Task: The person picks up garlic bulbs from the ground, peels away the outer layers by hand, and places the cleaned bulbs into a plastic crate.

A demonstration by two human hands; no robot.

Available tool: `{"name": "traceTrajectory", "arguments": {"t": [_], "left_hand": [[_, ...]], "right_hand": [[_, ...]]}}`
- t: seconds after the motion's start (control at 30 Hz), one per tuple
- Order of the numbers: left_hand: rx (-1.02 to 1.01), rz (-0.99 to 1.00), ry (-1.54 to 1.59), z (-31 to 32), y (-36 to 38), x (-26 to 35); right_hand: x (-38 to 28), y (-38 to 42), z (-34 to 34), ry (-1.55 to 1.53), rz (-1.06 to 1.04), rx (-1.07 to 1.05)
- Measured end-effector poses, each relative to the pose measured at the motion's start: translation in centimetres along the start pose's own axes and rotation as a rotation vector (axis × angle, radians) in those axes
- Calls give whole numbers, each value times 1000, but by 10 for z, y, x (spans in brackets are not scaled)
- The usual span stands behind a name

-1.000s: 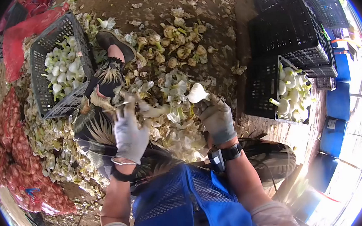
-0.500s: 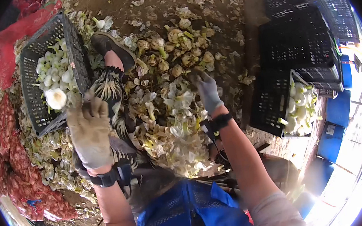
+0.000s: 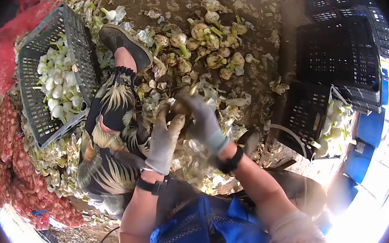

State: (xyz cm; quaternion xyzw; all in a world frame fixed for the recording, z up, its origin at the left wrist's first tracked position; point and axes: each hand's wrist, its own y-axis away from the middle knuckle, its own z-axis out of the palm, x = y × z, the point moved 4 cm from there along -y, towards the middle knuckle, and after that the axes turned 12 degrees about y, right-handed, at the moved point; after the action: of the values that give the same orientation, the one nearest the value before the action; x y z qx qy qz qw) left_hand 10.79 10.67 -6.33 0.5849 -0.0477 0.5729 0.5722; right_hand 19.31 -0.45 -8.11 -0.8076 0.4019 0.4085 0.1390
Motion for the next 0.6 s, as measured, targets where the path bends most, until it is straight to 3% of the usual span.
{"name": "traceTrajectory", "arguments": {"t": [0.03, 0.07, 0.1, 0.17, 0.2, 0.3, 0.37, 0.43, 0.5, 0.57, 0.6], "left_hand": [[-54, 167, -214, 1, 2, -2], [-29, 56, 38, 9, 15, 3], [-41, 66, 38, 9, 21, 3], [-34, 58, 41, 5, 32, -1], [-40, 64, 52, 4, 36, -1], [-162, 197, -22, 13, 49, -8], [-208, 156, -6, 20, 62, -6], [-157, 84, 253, 20, 76, -11], [-241, 109, 235, 23, 82, -10], [-177, 85, 218, 18, 88, -8], [-127, 32, 38, 22, 94, 5]], "right_hand": [[-31, 16, -9, 153, -75, -70], [-41, 22, -21, 43, -52, -95], [-45, 29, -33, -66, -30, -119], [-31, 38, -51, 60, 18, 153], [-23, 43, -57, -103, 108, 131], [-38, 68, -53, -202, 4, 51], [-52, 74, -53, -188, 29, 109], [-70, 85, -56, 24, -65, 191], [-78, 97, -53, 81, -102, 187], [-90, 105, -63, -104, -46, 141], [-78, 105, -69, -250, 9, 97]]}}
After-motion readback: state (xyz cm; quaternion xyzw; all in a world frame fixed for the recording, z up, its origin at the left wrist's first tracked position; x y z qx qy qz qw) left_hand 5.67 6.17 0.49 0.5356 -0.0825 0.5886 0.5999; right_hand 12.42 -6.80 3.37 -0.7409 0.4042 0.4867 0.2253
